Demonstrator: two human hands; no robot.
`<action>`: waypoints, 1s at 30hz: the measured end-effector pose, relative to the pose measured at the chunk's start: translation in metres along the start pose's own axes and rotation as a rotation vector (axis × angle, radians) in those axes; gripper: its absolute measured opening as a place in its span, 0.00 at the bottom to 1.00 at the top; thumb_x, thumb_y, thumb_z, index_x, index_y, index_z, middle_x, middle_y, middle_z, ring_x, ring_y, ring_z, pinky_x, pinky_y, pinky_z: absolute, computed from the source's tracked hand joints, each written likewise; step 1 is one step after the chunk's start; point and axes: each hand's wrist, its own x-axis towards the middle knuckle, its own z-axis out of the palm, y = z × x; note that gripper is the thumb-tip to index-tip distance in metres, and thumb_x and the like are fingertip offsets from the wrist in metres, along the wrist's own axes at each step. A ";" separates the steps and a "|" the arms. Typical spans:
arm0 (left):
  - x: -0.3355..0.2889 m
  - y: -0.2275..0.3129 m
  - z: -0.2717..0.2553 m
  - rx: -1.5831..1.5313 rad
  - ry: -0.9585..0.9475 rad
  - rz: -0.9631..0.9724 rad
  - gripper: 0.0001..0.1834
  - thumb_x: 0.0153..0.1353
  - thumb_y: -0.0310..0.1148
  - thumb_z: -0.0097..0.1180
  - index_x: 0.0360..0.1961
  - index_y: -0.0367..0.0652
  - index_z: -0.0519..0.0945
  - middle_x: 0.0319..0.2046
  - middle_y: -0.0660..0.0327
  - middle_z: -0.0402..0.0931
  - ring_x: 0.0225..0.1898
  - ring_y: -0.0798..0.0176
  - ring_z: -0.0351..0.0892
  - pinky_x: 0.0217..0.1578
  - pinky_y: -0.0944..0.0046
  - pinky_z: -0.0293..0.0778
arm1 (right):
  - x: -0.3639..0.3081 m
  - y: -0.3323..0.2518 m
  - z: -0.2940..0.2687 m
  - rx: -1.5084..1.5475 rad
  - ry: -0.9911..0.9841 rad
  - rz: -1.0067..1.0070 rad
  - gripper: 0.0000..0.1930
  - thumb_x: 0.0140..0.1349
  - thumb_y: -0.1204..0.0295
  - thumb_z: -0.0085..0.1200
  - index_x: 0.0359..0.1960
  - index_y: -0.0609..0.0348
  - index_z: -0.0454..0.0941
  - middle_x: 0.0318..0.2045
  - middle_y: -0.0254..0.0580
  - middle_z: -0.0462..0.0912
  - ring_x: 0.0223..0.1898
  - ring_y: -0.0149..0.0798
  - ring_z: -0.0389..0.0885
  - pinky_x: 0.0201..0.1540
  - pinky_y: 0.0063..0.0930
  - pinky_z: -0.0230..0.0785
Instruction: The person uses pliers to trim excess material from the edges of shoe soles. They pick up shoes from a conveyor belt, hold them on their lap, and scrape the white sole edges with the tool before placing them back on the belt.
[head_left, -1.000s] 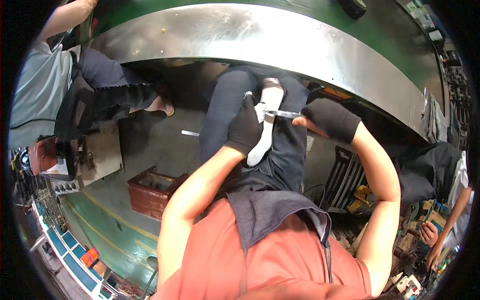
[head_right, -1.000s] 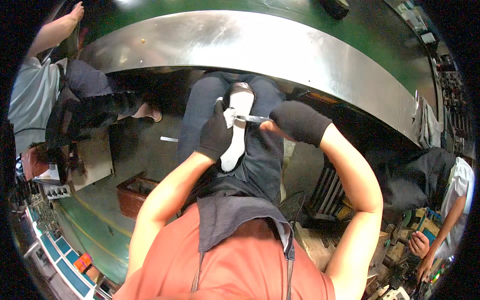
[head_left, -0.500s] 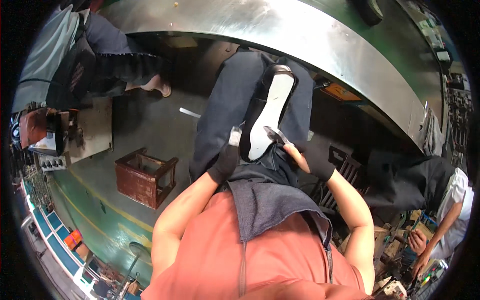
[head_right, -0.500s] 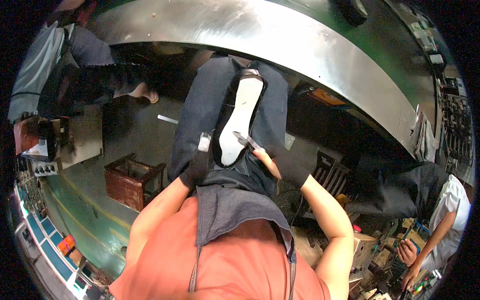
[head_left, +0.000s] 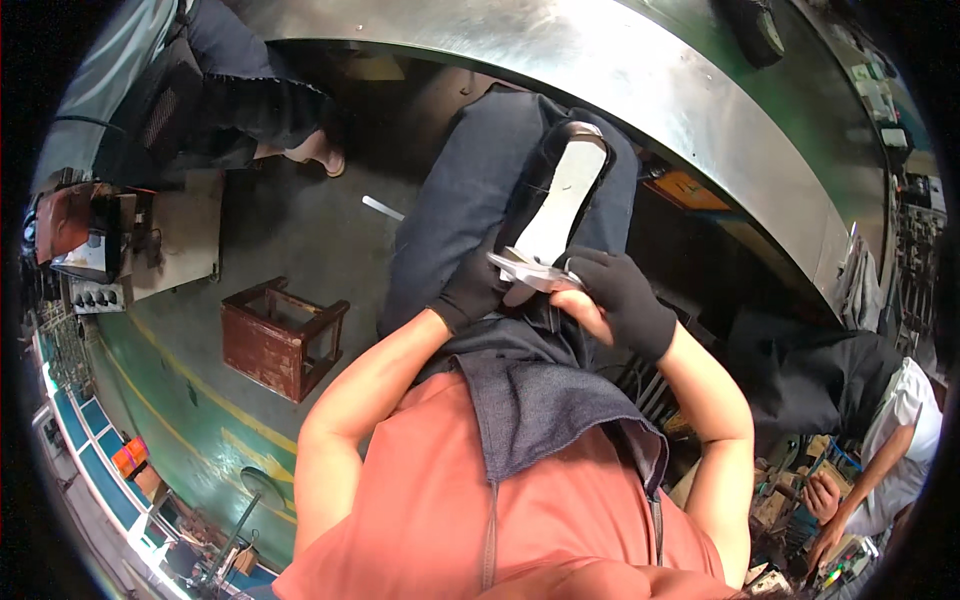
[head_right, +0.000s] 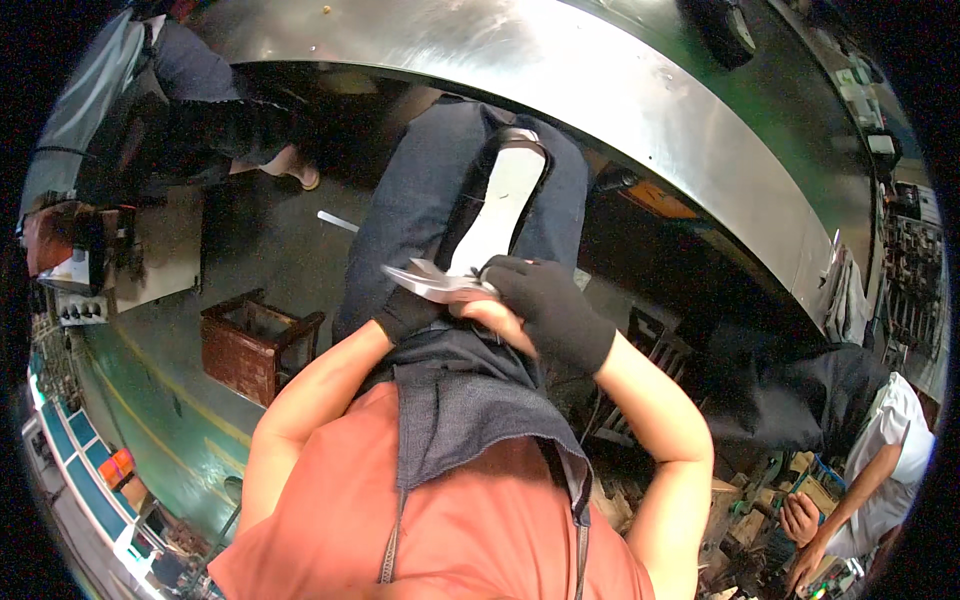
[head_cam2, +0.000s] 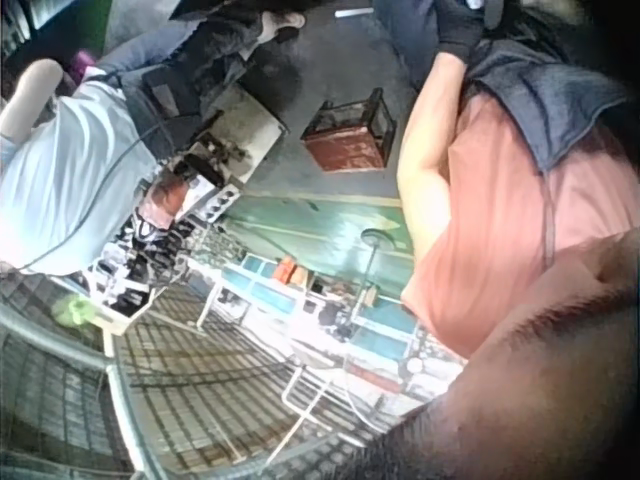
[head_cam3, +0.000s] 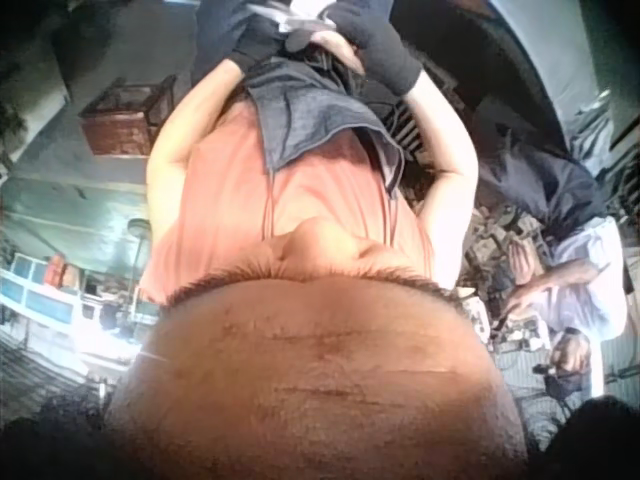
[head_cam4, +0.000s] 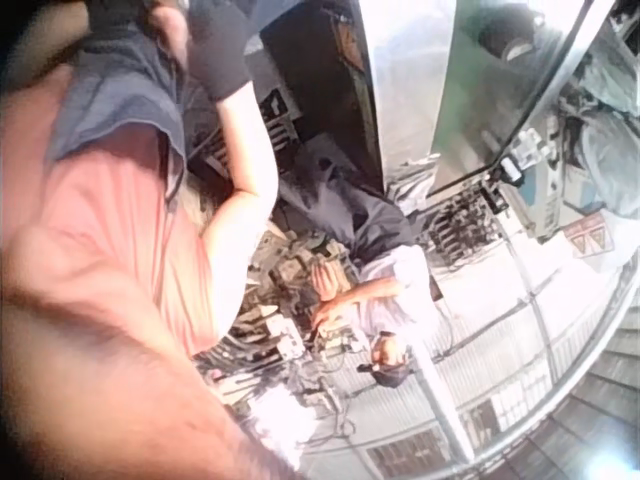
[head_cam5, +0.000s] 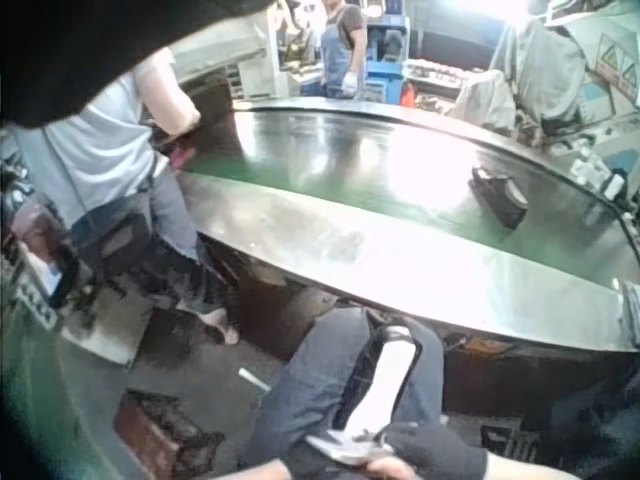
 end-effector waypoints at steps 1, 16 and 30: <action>-0.002 0.012 -0.003 -0.039 -0.041 0.001 0.35 0.51 0.37 0.67 0.57 0.38 0.65 0.46 0.50 0.76 0.49 0.54 0.77 0.48 0.60 0.72 | -0.005 0.026 0.013 -0.048 -0.030 0.103 0.18 0.66 0.59 0.49 0.31 0.64 0.76 0.26 0.55 0.76 0.29 0.56 0.76 0.32 0.39 0.68; -0.042 0.187 -0.172 0.214 0.005 0.017 0.31 0.50 0.34 0.68 0.55 0.37 0.73 0.50 0.52 0.76 0.53 0.55 0.76 0.54 0.56 0.71 | -0.091 0.057 0.020 0.145 0.277 0.416 0.16 0.67 0.64 0.48 0.25 0.63 0.73 0.18 0.38 0.72 0.21 0.32 0.68 0.27 0.28 0.61; 0.029 0.029 -0.024 -0.108 0.131 0.114 0.31 0.62 0.32 0.58 0.64 0.33 0.64 0.60 0.47 0.69 0.64 0.56 0.65 0.63 0.62 0.60 | -0.068 0.050 0.018 0.109 0.023 0.555 0.19 0.70 0.61 0.46 0.28 0.65 0.75 0.20 0.36 0.74 0.26 0.28 0.72 0.30 0.26 0.64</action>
